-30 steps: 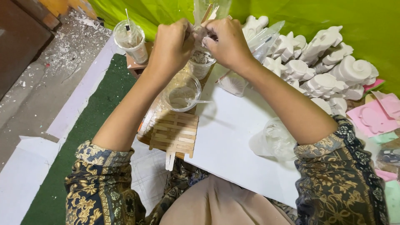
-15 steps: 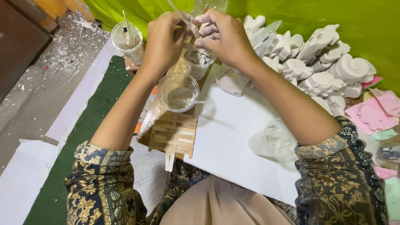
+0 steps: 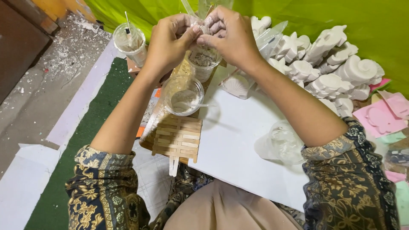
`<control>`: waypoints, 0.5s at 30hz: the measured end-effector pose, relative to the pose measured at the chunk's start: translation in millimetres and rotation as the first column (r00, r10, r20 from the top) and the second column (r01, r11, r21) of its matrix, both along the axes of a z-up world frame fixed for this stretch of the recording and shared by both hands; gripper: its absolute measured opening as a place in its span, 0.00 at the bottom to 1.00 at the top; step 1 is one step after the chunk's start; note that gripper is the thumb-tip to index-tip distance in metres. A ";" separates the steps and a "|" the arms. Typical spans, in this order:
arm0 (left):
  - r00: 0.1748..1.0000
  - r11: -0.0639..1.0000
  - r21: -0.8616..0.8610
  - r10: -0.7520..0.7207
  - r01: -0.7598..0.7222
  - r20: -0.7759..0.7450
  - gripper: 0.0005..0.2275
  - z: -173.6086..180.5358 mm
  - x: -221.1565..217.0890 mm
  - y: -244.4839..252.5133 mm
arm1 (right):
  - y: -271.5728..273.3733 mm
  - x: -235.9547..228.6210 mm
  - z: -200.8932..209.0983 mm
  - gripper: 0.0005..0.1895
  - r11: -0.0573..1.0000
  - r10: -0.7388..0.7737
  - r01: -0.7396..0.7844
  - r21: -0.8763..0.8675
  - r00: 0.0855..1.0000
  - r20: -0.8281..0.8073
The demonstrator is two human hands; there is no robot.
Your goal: Mixing white powder with water in plastic cups using spoons and sticks to prepare material for molding.
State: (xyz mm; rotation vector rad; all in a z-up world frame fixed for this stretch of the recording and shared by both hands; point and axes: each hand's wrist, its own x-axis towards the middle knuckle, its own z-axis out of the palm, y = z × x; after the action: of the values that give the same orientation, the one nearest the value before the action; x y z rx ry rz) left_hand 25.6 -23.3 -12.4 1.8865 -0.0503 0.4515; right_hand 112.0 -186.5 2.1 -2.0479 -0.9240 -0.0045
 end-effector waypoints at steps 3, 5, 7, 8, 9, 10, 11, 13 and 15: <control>0.999 0.999 -0.047 -0.016 0.014 -0.037 0.06 -4.9 3.7 1.1 | -0.2 -5.9 4.1 0.16 0.999 -0.005 0.003 -0.051 0.999 -0.046; 0.998 0.997 -0.073 -0.025 0.021 -0.056 0.06 -9.1 5.8 2.7 | -0.7 -3.4 -0.5 0.14 0.998 0.010 -0.012 -0.057 0.999 -0.033; 0.996 0.991 -0.110 -0.080 0.074 -0.049 0.05 -12.6 7.5 5.2 | -0.6 2.8 -8.1 0.13 0.999 0.053 -0.052 -0.015 0.998 0.040; 0.996 0.991 -0.111 -0.080 0.074 -0.049 0.05 -11.5 6.3 6.3 | -0.9 2.6 -8.6 0.13 0.999 0.053 -0.052 -0.015 0.998 0.041; 0.998 0.999 0.008 -0.041 0.041 -0.056 0.06 -10.4 5.0 7.5 | -1.1 2.3 -8.9 0.12 0.998 0.058 -0.058 -0.009 0.998 0.005; 0.998 0.992 0.127 -0.001 0.009 -0.060 0.07 -9.5 3.5 8.4 | -1.6 1.9 -9.5 0.11 0.998 0.064 -0.064 -0.003 0.997 -0.032; 0.998 0.992 0.126 -0.001 0.008 -0.060 0.07 -6.6 1.5 8.4 | -1.3 0.8 -8.1 0.11 0.998 0.064 -0.064 -0.004 0.997 -0.032; 1.000 0.983 0.185 0.002 0.002 -0.021 0.10 -0.5 -3.0 9.0 | 0.2 -1.3 -5.0 0.10 0.995 0.088 -0.080 0.057 0.985 -0.146; 0.999 0.984 0.173 0.034 -0.033 -0.002 0.10 -9.8 1.5 12.2 | -0.8 -0.4 -4.1 0.09 0.994 0.100 -0.089 0.061 0.975 -0.199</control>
State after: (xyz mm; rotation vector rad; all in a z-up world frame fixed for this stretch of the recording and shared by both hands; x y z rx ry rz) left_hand 27.1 -11.2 -22.2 2.0616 -0.0557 0.4782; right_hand 111.6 -187.3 -2.0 -1.9142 -0.8835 0.2244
